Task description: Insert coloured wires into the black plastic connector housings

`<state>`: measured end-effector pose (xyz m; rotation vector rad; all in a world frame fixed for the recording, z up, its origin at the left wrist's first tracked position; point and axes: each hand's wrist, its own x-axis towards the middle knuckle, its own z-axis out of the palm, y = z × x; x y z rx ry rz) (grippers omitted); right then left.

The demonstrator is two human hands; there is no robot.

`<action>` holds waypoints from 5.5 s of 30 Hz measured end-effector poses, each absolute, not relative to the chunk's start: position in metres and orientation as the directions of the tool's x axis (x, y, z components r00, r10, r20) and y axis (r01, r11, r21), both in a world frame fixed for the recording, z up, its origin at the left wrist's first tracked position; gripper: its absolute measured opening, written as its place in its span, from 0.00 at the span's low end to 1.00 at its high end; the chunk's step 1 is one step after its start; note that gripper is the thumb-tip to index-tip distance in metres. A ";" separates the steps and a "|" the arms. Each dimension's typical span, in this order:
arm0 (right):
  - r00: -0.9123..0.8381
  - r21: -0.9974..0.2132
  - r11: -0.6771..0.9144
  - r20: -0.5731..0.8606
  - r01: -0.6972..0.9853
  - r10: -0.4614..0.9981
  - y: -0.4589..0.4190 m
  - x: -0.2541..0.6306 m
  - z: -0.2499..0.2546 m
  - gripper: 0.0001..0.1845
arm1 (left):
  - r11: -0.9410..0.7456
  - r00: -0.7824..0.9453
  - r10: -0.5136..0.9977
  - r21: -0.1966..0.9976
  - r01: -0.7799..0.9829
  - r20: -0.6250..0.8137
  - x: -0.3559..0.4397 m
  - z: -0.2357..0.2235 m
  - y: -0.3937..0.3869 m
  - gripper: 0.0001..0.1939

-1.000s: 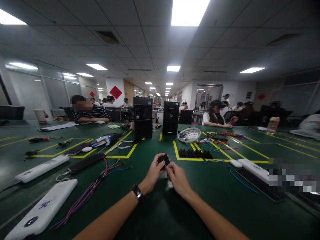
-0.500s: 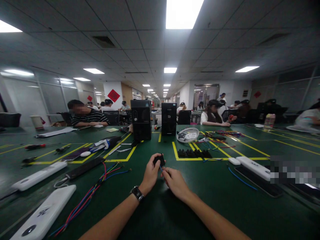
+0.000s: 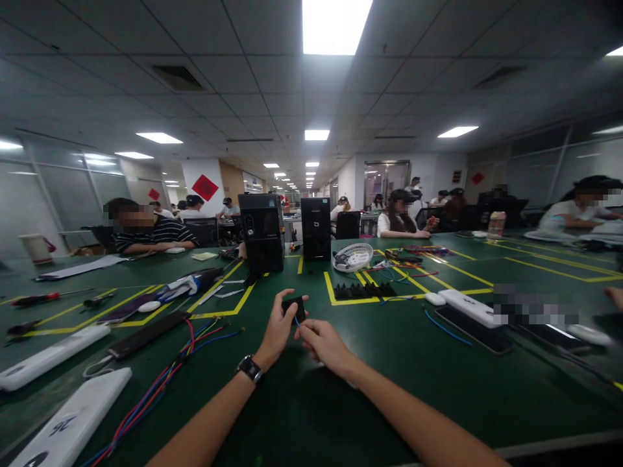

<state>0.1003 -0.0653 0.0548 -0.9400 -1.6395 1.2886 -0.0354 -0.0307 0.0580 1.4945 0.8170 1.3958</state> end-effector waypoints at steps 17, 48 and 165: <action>-0.372 -0.980 0.198 0.172 0.034 0.912 -0.058 0.103 0.053 0.10 | -0.451 0.147 0.871 0.881 -0.140 0.469 -0.038 0.059 -0.024 0.21; -0.322 -0.576 0.588 0.502 0.568 0.803 -0.060 0.091 0.067 0.18 | -0.350 -0.187 0.934 0.888 -0.298 0.305 -0.046 0.060 -0.012 0.18; -0.261 -0.885 0.434 0.385 0.166 0.885 -0.043 0.164 0.054 0.15 | 0.005 0.231 0.959 0.801 -0.599 0.167 0.014 0.041 -0.030 0.28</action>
